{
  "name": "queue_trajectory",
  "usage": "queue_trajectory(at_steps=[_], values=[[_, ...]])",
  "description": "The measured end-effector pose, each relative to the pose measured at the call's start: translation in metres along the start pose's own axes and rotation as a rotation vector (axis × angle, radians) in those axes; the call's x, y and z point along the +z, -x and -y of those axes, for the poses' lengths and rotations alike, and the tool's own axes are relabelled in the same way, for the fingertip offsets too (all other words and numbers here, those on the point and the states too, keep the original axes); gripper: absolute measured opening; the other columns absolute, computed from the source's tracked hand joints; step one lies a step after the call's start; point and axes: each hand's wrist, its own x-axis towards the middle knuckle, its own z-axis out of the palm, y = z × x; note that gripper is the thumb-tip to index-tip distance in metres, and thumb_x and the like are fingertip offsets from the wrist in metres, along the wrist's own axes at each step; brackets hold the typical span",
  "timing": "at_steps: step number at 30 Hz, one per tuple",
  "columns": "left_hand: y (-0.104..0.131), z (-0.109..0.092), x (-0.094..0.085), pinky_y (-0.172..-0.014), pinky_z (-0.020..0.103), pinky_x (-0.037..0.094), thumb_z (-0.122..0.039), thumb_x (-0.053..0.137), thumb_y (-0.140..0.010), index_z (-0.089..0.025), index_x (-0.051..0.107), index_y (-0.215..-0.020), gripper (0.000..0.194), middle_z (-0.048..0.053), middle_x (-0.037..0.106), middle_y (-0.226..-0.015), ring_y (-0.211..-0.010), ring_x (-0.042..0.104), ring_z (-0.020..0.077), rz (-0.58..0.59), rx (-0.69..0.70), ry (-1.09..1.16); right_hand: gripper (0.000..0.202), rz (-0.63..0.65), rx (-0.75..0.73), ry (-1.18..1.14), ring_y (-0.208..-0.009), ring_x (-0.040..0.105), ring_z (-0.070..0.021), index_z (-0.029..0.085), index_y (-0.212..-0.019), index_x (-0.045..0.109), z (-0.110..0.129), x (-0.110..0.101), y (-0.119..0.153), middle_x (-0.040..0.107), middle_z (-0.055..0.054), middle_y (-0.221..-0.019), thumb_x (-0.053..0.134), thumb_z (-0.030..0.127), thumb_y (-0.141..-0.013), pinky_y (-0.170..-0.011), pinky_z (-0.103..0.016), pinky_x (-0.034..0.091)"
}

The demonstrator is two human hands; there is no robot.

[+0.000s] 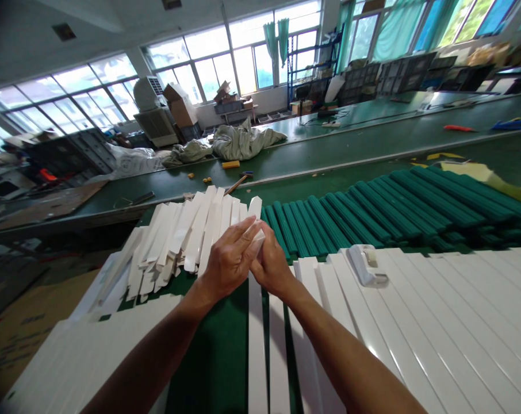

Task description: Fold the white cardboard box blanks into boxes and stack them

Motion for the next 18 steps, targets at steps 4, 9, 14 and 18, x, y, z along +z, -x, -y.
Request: queue_trajectory(at_steps=[4,9,14,18], values=[[-0.003,0.006,-0.009,-0.108,0.040,0.047,-0.019,0.045,-0.097,-0.013,0.052,-0.134,0.038,0.014,0.058,-0.136,-0.131,0.051,0.0223,0.066,0.120,-0.007,0.056,0.046,0.015,-0.045,-0.120,0.054,-0.0308,0.016,-0.137,0.034,0.005,-0.002,-0.004,0.053,-0.018,-0.128,0.054,0.029,-0.087,-0.099,-0.049,0.048],[-0.007,0.010,-0.020,-0.106,0.040,0.049,-0.019,0.043,-0.097,-0.019,0.056,-0.130,0.036,0.010,0.060,-0.133,-0.126,0.054,0.0209,0.143,0.132,0.002,0.040,0.069,-0.013,-0.059,-0.100,0.061,-0.0269,0.018,-0.122,0.041,0.007,-0.002,-0.005,0.058,-0.013,-0.108,0.055,0.027,-0.086,-0.086,-0.042,0.052],[-0.008,0.014,-0.020,-0.110,0.044,0.046,-0.019,0.041,-0.096,-0.019,0.052,-0.135,0.040,0.010,0.053,-0.143,-0.132,0.050,0.0224,0.232,0.205,-0.062,0.042,0.091,0.001,-0.051,-0.099,0.061,-0.0264,0.019,-0.124,0.039,0.004,0.001,-0.007,0.058,-0.013,-0.108,0.055,0.027,-0.086,-0.084,-0.042,0.053],[0.000,0.015,-0.005,-0.113,0.046,0.042,-0.015,0.041,-0.096,-0.015,0.047,-0.138,0.043,0.013,0.052,-0.143,-0.135,0.047,0.0232,0.089,0.176,-0.048,0.046,0.144,-0.042,-0.058,-0.106,0.059,-0.0271,0.019,-0.129,0.040,0.006,-0.006,-0.011,0.058,-0.014,-0.116,0.055,0.028,-0.086,-0.092,-0.044,0.051]])
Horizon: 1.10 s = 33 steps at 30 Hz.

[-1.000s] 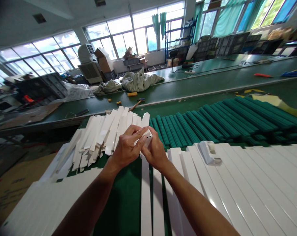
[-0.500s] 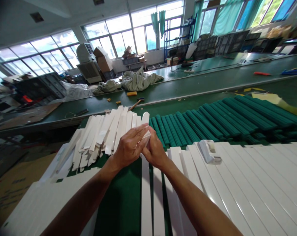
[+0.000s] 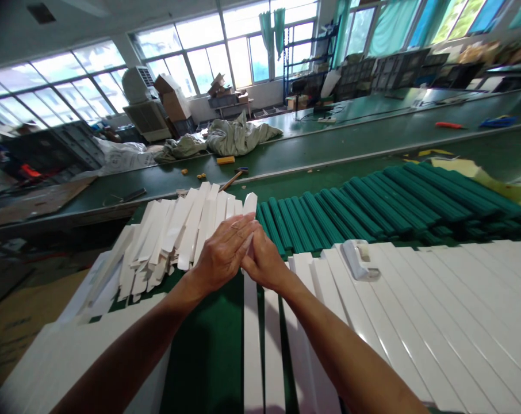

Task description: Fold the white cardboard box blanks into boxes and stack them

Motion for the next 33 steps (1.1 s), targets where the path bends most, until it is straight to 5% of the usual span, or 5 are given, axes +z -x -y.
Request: queue_trajectory(at_steps=[4,8,12,19,33], values=[[0.006,-0.001,0.009,-0.109,0.048,0.044,-0.010,0.042,-0.095,-0.017,0.043,-0.142,0.048,0.014,0.053,-0.143,-0.135,0.047,0.0240,-0.069,0.007,0.032,0.058,0.036,0.084,0.070,-0.125,0.050,-0.0275,0.023,-0.140,0.042,-0.018,-0.042,0.023,0.052,-0.012,-0.137,0.060,0.035,-0.086,-0.106,-0.047,0.041],[0.007,-0.001,0.010,-0.105,0.048,0.046,-0.011,0.046,-0.095,-0.020,0.045,-0.142,0.048,0.012,0.055,-0.141,-0.130,0.052,0.0250,-0.105,-0.016,0.054,0.049,-0.649,0.704,0.421,-0.107,0.058,-0.0263,0.014,-0.131,0.055,-0.066,-0.115,0.085,0.058,-0.016,-0.124,0.047,0.039,-0.090,-0.094,-0.044,0.045],[0.002,-0.007,0.013,-0.102,0.048,0.048,-0.012,0.050,-0.093,-0.020,0.048,-0.139,0.047,0.012,0.055,-0.141,-0.126,0.055,0.0260,-0.131,-0.030,0.072,0.032,-0.729,1.115,0.536,-0.093,0.059,-0.0297,0.008,-0.091,0.071,-0.107,-0.166,0.138,0.067,-0.017,-0.087,0.054,0.033,-0.080,-0.084,-0.040,0.044],[-0.006,-0.015,0.020,-0.099,0.046,0.050,-0.011,0.051,-0.093,-0.020,0.048,-0.139,0.048,0.012,0.059,-0.137,-0.124,0.056,0.0251,-0.156,0.027,0.070,0.020,-0.763,1.297,0.251,-0.052,0.051,-0.0143,0.012,-0.062,0.060,-0.130,-0.165,0.150,0.053,0.000,-0.050,0.068,0.024,-0.076,-0.050,-0.027,0.036],[-0.003,-0.016,0.019,-0.099,0.045,0.049,-0.006,0.055,-0.089,-0.014,0.053,-0.133,0.044,0.014,0.060,-0.134,-0.121,0.057,0.0255,-0.168,0.012,0.062,0.018,-1.020,1.319,-0.283,-0.062,0.058,-0.0074,0.011,-0.093,0.061,-0.108,-0.168,0.160,0.061,0.001,-0.079,0.059,0.028,-0.095,-0.056,-0.020,0.052]])
